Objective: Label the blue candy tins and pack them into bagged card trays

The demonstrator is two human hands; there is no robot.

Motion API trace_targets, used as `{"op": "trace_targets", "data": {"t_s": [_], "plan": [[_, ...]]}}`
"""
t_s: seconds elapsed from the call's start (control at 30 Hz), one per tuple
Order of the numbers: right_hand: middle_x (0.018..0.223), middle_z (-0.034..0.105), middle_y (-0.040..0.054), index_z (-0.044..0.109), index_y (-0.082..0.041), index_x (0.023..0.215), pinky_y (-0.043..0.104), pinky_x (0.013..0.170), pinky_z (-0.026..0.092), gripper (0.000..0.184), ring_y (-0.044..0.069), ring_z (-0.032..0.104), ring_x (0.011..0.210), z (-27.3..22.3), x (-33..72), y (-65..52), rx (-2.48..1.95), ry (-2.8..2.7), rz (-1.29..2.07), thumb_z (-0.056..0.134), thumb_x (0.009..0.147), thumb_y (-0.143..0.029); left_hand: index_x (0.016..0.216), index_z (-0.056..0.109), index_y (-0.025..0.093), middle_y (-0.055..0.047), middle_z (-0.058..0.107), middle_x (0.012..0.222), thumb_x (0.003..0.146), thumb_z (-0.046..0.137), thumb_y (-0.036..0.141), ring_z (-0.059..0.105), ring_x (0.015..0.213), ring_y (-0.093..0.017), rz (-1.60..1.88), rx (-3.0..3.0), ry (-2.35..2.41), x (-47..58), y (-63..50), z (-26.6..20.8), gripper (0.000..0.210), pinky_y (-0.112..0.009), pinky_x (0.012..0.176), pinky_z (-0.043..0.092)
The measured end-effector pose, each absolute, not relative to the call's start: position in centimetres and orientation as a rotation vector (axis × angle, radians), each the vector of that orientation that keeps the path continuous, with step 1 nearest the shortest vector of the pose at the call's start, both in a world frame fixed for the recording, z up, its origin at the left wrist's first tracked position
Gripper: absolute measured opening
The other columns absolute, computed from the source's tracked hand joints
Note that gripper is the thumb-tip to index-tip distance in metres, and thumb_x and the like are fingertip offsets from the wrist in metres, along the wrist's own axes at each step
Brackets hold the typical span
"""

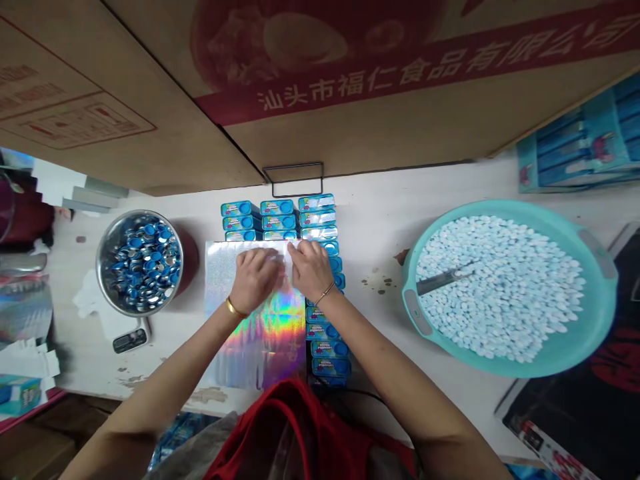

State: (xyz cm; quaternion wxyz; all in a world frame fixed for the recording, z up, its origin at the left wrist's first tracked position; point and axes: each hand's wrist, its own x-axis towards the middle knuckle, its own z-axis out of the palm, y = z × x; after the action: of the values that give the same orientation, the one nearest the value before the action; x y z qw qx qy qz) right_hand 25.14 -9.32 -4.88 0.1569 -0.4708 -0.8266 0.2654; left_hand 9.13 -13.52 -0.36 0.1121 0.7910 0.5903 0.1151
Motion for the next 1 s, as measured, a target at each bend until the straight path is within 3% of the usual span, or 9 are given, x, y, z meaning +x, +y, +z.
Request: {"op": "trace_targets", "data": {"t_s": [0.1, 0.27, 0.4, 0.53, 0.67, 0.8, 1.0], "plan": [[0.092, 0.057, 0.0111, 0.063, -0.015, 0.119, 0.041, 0.081, 0.038, 0.037, 0.025, 0.048, 0.090, -4.5, 25.5, -9.3, -1.300, -2.210, 0.895, 0.038, 0.092, -0.021, 0.084, 0.059, 0.021, -0.003, 0.067, 0.086, 0.089, 0.057, 0.024, 0.057, 0.084, -0.018, 0.599, 1.961, 1.856, 10.3, -15.6, 2.7, 0.006, -0.036, 0.079, 0.035], [0.104, 0.061, 0.0094, 0.064, -0.019, 0.110, 0.039, 0.088, 0.044, 0.049, 0.023, 0.056, 0.100, -1.9, 27.1, -11.6, -1.257, -1.487, 1.323, 0.030, 0.096, -0.051, 0.079, 0.057, 0.020, 0.001, 0.060, 0.076, 0.080, 0.069, 0.031, 0.058, 0.074, -0.013, 1.214, 0.977, 1.855, 12.7, -15.9, 4.9, 0.016, -0.027, 0.071, 0.044], [0.084, 0.064, 0.0028, 0.064, -0.022, 0.092, 0.035, 0.080, 0.047, 0.041, 0.019, 0.059, 0.083, -0.1, 28.5, -13.7, -1.332, -1.136, 1.600, 0.047, 0.088, -0.059, 0.076, 0.057, 0.019, 0.001, 0.060, 0.072, 0.074, 0.074, 0.033, 0.059, 0.071, -0.012, 1.288, 0.683, 1.621, 14.9, -14.8, 3.4, 0.021, -0.026, 0.071, 0.047], [0.067, 0.056, -0.0015, 0.056, -0.021, 0.070, 0.029, 0.068, 0.044, 0.033, 0.015, 0.052, 0.068, 0.2, 30.1, -13.0, -1.444, -1.070, 1.491, 0.054, 0.086, -0.050, 0.074, 0.058, 0.019, 0.002, 0.057, 0.066, 0.076, 0.071, 0.034, 0.055, 0.065, -0.011, 1.232, 0.694, 1.583, 16.8, -13.7, 1.4, 0.020, -0.025, 0.066, 0.046], [0.061, 0.050, -0.0023, 0.054, -0.021, 0.066, 0.027, 0.060, 0.038, 0.033, 0.013, 0.045, 0.059, -1.1, 32.2, -10.3, -1.540, -1.332, 1.267, 0.050, 0.089, -0.045, 0.072, 0.059, 0.020, -0.001, 0.058, 0.075, 0.080, 0.065, 0.034, 0.056, 0.076, -0.015, 1.142, 1.061, 1.807, 17.9, -11.8, -0.4, 0.017, -0.030, 0.073, 0.046], [0.066, 0.057, 0.0012, 0.057, -0.021, 0.068, 0.030, 0.067, 0.039, 0.032, 0.017, 0.050, 0.066, -2.9, 33.4, -8.3, -1.634, -1.692, 0.954, 0.046, 0.090, -0.042, 0.071, 0.060, 0.021, -0.004, 0.059, 0.091, 0.081, 0.065, 0.029, 0.054, 0.096, -0.022, 0.940, 1.334, 2.128, 18.8, -10.0, -1.7, 0.014, -0.040, 0.085, 0.040], [0.077, 0.065, 0.0047, 0.061, -0.020, 0.074, 0.032, 0.072, 0.034, 0.029, 0.021, 0.054, 0.079, -5.3, 33.8, -7.5, -1.743, -1.964, 0.748, 0.044, 0.093, -0.036, 0.073, 0.058, 0.021, -0.007, 0.057, 0.098, 0.082, 0.062, 0.026, 0.050, 0.096, -0.026, 0.708, 1.506, 2.267, 19.9, -9.7, -3.2, 0.011, -0.042, 0.079, 0.035]]}}
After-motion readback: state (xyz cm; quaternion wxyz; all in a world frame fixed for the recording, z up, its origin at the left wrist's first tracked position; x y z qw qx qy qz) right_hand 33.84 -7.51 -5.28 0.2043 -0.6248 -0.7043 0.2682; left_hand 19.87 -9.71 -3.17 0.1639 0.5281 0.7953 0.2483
